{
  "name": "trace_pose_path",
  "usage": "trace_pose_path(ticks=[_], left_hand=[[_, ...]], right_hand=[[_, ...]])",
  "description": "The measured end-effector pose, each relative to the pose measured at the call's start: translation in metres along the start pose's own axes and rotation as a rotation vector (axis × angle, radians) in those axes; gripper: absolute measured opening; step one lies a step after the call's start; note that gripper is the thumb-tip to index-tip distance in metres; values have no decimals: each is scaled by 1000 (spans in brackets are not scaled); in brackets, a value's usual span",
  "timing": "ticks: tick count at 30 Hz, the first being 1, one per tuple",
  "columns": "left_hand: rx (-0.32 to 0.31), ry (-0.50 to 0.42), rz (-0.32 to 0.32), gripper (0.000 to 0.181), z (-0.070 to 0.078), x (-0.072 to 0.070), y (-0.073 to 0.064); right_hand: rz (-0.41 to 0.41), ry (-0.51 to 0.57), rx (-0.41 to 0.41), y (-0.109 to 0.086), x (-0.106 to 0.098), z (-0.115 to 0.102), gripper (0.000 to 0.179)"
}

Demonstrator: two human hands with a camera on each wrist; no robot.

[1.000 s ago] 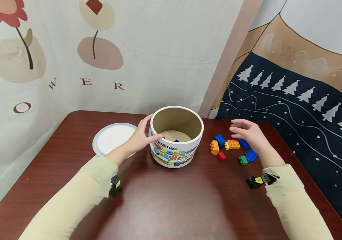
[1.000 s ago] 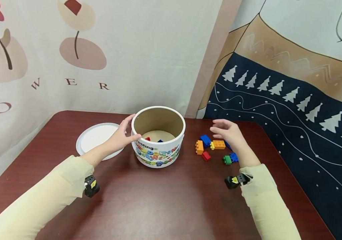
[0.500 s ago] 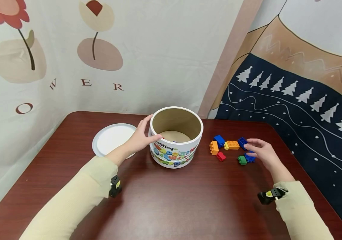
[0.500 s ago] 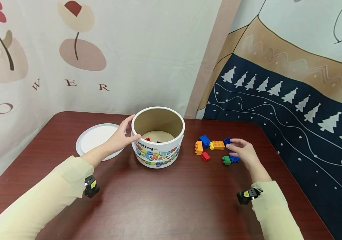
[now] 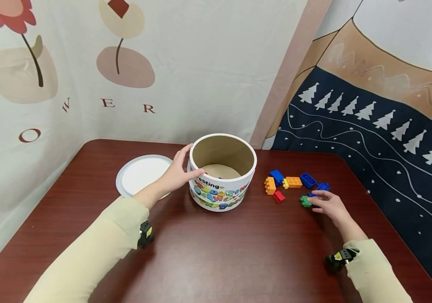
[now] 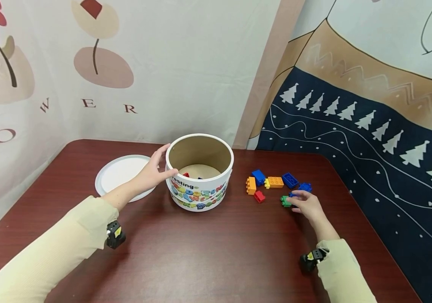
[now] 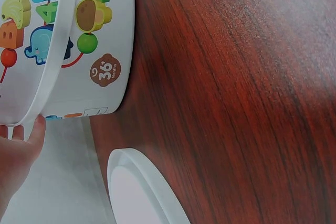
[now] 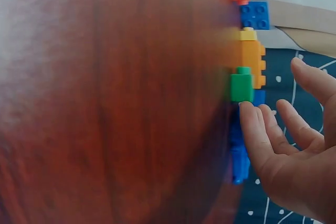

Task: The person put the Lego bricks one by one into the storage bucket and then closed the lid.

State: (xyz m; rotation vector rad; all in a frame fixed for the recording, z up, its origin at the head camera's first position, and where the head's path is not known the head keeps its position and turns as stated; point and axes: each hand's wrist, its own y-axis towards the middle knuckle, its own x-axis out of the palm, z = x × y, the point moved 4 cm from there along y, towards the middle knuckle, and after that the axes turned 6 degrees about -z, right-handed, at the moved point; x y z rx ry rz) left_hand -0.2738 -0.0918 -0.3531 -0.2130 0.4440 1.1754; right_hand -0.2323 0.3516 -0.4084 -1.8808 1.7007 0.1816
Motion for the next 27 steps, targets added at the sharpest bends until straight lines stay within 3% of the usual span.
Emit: trace_pose_path(ticks=[9,19,27], left_hand=[[2,31,14,88,-11,1,5],[5,32,9,88,-8,1,4],[3,40,10,88,-8,0,4]], right_hand=[[7,-34,11,6,8,5,63],[93,-338,-48,11,19,-3,46],[94,-317,-56,11,18,-5,42]])
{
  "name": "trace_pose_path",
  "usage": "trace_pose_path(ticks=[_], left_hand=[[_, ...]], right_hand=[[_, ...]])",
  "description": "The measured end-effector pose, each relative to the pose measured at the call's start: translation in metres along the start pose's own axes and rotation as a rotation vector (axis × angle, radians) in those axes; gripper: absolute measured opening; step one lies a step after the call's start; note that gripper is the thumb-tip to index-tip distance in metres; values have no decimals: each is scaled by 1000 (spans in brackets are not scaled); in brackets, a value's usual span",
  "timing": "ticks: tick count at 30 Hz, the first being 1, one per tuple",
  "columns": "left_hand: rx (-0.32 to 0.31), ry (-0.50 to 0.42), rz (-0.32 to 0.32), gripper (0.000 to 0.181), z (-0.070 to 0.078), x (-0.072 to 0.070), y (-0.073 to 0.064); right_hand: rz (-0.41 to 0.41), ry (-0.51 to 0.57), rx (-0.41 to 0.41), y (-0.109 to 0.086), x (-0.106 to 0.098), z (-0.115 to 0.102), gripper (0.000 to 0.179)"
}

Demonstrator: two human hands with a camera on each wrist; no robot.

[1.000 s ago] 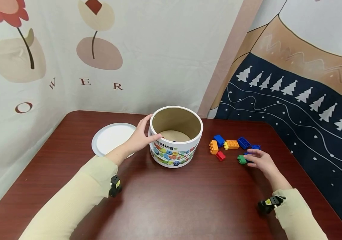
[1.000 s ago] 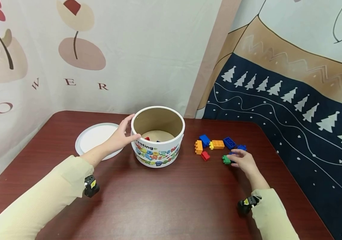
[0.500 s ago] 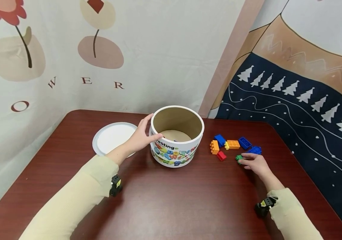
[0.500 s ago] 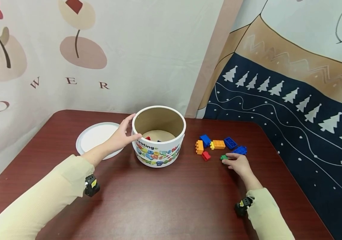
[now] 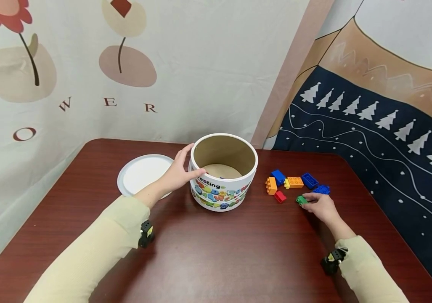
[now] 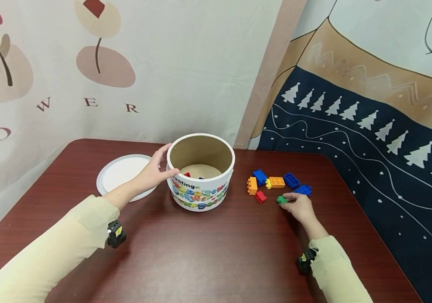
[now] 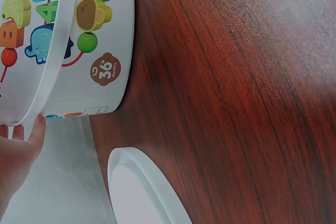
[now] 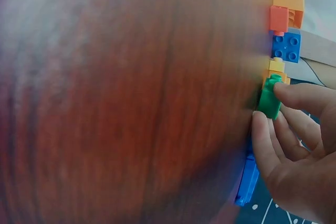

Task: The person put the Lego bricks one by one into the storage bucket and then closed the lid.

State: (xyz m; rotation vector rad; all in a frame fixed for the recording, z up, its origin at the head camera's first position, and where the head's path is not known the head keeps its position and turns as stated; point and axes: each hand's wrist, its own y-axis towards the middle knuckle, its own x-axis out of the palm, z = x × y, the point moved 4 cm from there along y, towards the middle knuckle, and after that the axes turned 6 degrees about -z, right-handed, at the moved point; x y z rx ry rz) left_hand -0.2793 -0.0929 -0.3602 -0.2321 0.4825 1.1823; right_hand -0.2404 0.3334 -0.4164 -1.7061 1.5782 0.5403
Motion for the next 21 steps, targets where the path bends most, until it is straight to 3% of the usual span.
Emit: trace_pose_path(ticks=[13,21], left_hand=[[1,7,4,88,0,0,0],[0,9,5,87,0,0,0]], right_hand=[[-84,114,-10,-2,-7,-12,46],[-137,290,-24,-3,-16,-24,54]])
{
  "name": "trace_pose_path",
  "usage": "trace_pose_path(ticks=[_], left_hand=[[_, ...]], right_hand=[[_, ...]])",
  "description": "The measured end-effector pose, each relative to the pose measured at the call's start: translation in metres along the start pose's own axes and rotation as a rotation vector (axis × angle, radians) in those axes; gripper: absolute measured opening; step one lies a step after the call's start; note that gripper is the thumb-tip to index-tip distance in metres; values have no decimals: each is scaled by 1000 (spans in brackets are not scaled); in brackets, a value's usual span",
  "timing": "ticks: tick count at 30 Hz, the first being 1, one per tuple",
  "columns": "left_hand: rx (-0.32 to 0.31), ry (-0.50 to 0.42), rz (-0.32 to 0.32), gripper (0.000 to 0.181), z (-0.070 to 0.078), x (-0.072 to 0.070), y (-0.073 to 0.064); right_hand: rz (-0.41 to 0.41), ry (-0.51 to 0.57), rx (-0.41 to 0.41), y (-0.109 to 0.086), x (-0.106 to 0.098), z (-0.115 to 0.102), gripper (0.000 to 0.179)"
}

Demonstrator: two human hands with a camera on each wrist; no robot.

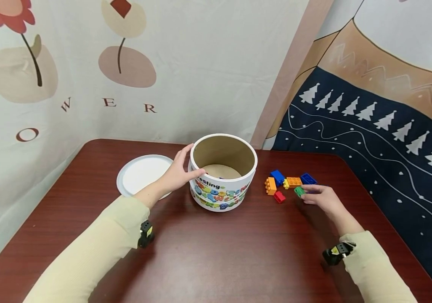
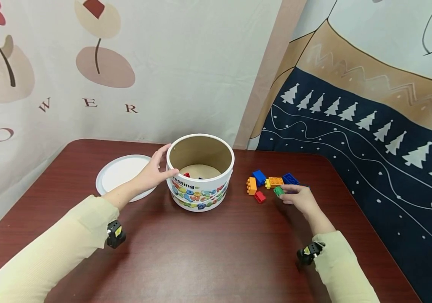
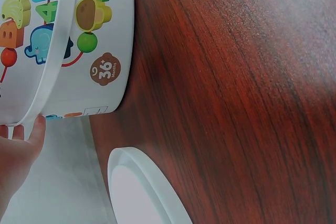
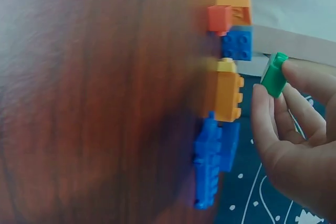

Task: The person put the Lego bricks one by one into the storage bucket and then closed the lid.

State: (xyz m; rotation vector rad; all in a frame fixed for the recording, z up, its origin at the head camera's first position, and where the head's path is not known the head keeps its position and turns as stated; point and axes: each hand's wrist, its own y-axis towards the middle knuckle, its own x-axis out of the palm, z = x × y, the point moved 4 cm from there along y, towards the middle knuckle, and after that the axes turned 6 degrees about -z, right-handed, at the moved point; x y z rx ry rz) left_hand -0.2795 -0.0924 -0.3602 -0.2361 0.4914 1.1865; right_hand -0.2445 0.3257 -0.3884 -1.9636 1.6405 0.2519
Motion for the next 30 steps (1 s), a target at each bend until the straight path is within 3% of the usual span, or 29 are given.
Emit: trace_pose_path(ticks=[12,30], left_hand=[[-10,-6,1,86,-1,0,0],[-5,-6,0,89,-2,-1,1]], right_hand=[[-35,-30,-45,-3,-4,-32,56],[-82,-50,-159,3,3,-102,53]])
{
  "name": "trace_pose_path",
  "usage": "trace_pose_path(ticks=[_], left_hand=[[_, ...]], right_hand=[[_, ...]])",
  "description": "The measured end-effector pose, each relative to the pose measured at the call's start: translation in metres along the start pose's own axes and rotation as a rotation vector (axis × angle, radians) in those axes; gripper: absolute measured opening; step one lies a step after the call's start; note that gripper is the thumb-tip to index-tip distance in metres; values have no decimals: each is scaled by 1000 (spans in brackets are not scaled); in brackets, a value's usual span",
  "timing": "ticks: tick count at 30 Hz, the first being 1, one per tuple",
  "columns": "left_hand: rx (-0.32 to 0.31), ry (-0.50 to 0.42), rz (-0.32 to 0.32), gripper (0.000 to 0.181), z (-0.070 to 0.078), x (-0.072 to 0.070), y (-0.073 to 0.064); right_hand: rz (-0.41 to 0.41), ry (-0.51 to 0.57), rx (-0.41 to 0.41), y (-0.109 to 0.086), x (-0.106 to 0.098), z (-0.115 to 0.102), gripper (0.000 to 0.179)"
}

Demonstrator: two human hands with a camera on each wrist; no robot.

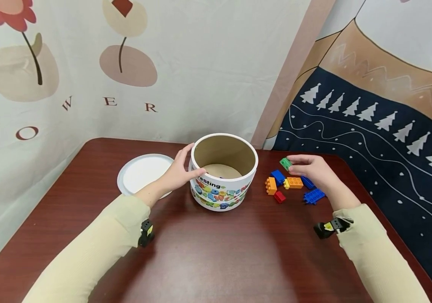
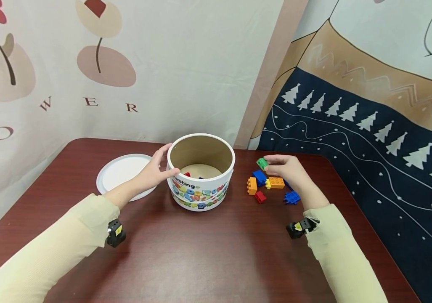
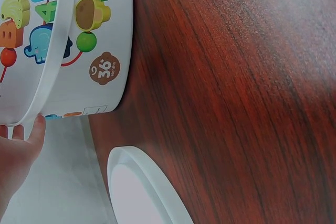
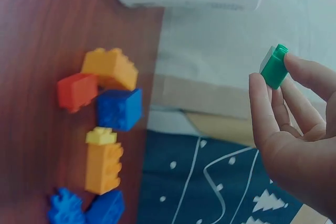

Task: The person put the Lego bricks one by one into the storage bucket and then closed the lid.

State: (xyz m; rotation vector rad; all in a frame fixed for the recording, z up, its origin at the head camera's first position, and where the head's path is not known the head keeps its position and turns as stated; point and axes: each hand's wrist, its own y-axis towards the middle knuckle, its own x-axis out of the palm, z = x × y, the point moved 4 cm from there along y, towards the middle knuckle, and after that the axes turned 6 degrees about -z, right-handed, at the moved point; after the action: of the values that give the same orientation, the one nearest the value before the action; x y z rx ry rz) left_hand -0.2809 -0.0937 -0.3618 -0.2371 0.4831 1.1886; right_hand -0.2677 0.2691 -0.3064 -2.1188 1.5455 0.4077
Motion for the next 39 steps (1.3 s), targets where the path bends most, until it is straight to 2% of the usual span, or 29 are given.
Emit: trace_pose_path(ticks=[11,18,29,34,39], left_hand=[[4,-1,-6,89,1,-1,1],[4,1,-10,88,2,-1,0],[10,-4,-10,88,1,1,0],[3,-9,-5,89,0,1,0],[5,-9,-8,90,0,0,0]], right_hand=[[-17,-51,-41,17,18,-41,49],[-49,-46,-95,30,39,-60,44],[-79,-45,-114,43,63,-70,43],[-99,18,-137,45,66,-70,44],[-85,82,-148,42,62,-68,43]])
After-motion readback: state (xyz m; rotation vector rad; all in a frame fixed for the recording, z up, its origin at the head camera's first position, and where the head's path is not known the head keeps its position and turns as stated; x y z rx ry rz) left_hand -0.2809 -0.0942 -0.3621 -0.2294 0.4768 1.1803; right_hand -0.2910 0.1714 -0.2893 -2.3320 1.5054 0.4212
